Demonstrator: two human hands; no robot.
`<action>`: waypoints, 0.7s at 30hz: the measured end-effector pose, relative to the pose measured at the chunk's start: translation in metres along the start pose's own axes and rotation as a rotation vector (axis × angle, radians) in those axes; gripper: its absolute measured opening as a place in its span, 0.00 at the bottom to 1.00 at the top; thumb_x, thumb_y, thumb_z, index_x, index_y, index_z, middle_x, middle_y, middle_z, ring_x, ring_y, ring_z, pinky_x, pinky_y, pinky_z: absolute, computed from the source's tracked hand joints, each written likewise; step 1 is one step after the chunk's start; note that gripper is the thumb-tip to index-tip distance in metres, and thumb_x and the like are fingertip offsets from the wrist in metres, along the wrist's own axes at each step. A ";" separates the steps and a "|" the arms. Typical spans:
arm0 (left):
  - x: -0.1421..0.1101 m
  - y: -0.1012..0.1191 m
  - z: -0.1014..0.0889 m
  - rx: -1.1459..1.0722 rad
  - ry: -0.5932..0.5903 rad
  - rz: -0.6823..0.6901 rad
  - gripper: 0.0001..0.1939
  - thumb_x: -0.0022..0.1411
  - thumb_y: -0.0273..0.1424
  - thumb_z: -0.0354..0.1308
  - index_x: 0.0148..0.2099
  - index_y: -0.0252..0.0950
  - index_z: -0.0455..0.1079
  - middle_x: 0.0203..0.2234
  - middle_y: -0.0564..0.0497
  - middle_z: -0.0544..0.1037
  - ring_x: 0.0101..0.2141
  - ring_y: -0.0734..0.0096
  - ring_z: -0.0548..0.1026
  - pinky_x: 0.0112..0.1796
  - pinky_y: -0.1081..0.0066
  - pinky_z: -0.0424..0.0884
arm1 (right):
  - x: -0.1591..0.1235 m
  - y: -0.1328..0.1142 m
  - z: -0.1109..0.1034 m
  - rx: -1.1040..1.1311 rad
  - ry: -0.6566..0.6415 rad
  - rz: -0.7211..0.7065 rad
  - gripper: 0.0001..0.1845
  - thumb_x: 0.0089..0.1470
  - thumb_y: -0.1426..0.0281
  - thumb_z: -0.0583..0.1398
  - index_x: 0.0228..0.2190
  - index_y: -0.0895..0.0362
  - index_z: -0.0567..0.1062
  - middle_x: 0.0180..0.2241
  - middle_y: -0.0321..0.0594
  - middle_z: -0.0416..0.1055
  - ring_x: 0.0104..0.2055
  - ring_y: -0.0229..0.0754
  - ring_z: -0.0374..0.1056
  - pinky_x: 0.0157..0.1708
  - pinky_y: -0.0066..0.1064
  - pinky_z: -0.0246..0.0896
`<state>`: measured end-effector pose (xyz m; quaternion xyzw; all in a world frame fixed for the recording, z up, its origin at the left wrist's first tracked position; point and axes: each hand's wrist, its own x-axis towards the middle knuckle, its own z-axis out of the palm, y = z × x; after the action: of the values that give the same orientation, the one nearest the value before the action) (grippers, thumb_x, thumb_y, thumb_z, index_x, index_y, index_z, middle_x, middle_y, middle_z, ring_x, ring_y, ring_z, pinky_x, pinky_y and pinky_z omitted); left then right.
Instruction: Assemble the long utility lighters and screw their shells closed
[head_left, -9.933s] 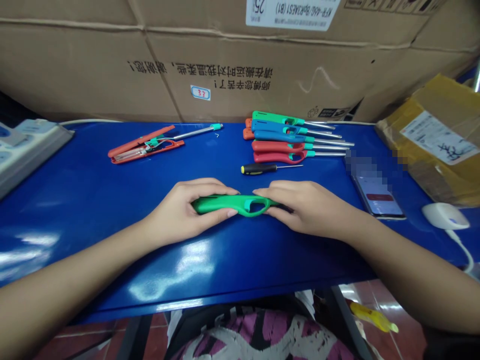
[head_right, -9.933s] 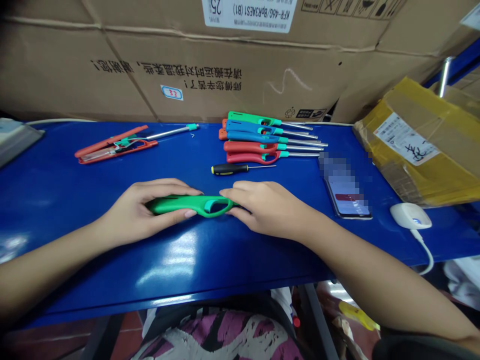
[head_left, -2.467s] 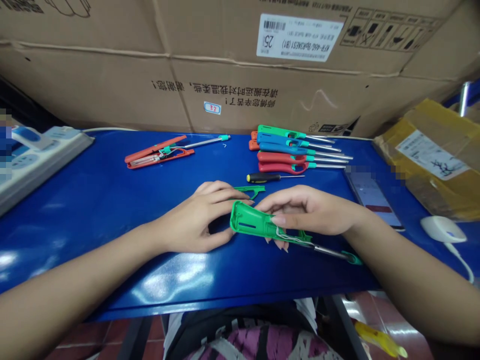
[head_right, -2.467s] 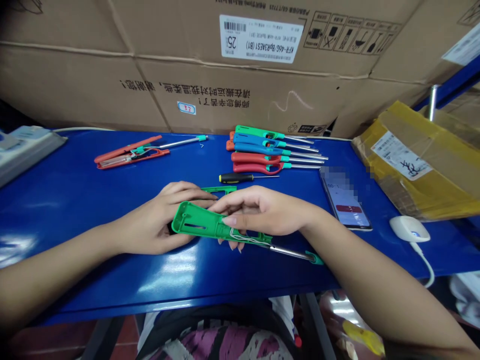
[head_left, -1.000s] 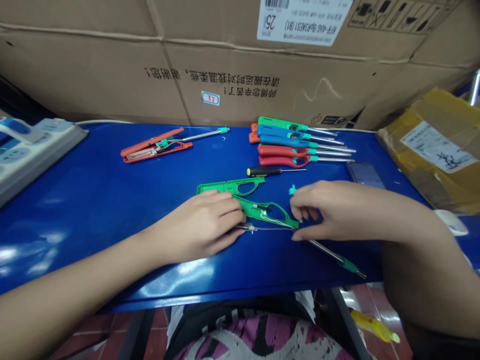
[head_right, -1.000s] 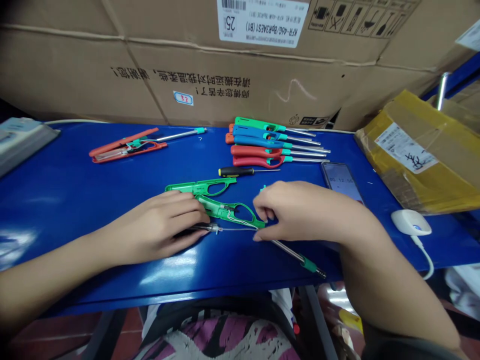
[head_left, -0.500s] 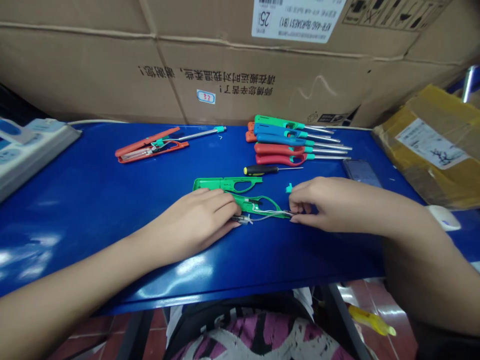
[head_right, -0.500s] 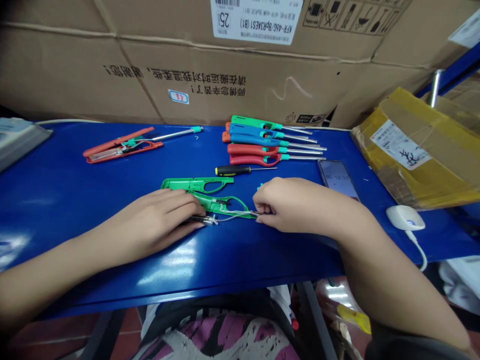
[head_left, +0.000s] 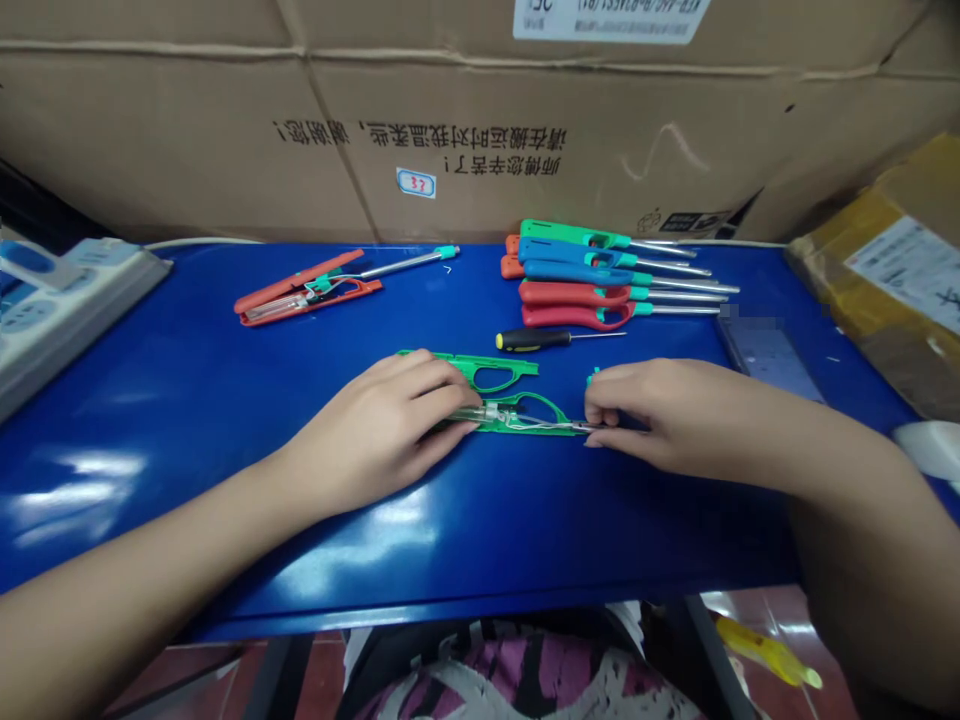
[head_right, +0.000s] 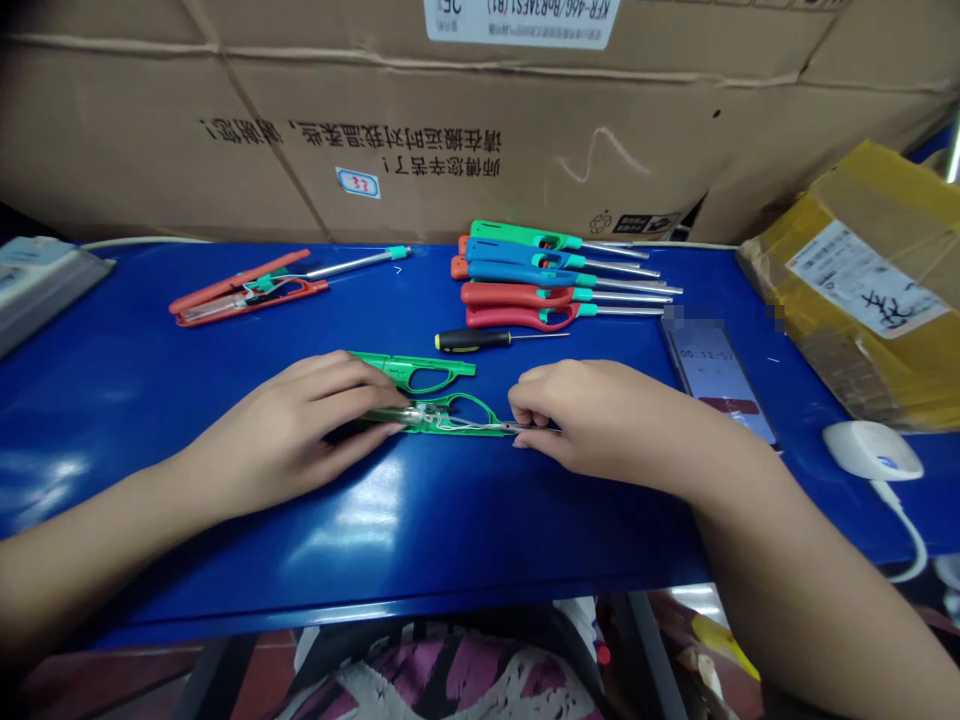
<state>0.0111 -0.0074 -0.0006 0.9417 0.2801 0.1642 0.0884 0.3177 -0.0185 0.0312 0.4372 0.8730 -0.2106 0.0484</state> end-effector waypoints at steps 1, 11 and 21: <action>0.000 0.001 -0.001 -0.020 0.008 -0.006 0.10 0.72 0.31 0.54 0.50 0.35 0.74 0.42 0.45 0.79 0.44 0.61 0.75 0.47 0.60 0.71 | 0.000 0.000 0.000 -0.003 0.009 -0.009 0.06 0.60 0.65 0.61 0.31 0.52 0.75 0.32 0.35 0.76 0.30 0.38 0.66 0.28 0.30 0.50; -0.004 0.001 -0.007 -0.060 0.034 0.043 0.10 0.68 0.29 0.58 0.48 0.38 0.78 0.42 0.48 0.83 0.43 0.61 0.79 0.46 0.60 0.73 | 0.002 0.003 0.003 -0.017 0.048 -0.026 0.06 0.60 0.64 0.60 0.31 0.52 0.74 0.32 0.34 0.76 0.30 0.39 0.66 0.29 0.30 0.50; -0.002 0.005 -0.005 -0.267 0.026 -0.134 0.07 0.69 0.32 0.60 0.45 0.38 0.80 0.38 0.50 0.84 0.38 0.68 0.80 0.43 0.66 0.76 | 0.005 0.004 0.003 -0.045 0.083 -0.021 0.07 0.61 0.64 0.61 0.33 0.53 0.75 0.32 0.36 0.76 0.29 0.38 0.66 0.28 0.29 0.50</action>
<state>0.0102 -0.0127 0.0052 0.8985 0.3191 0.2061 0.2200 0.3172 -0.0138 0.0258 0.4350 0.8834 -0.1731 0.0195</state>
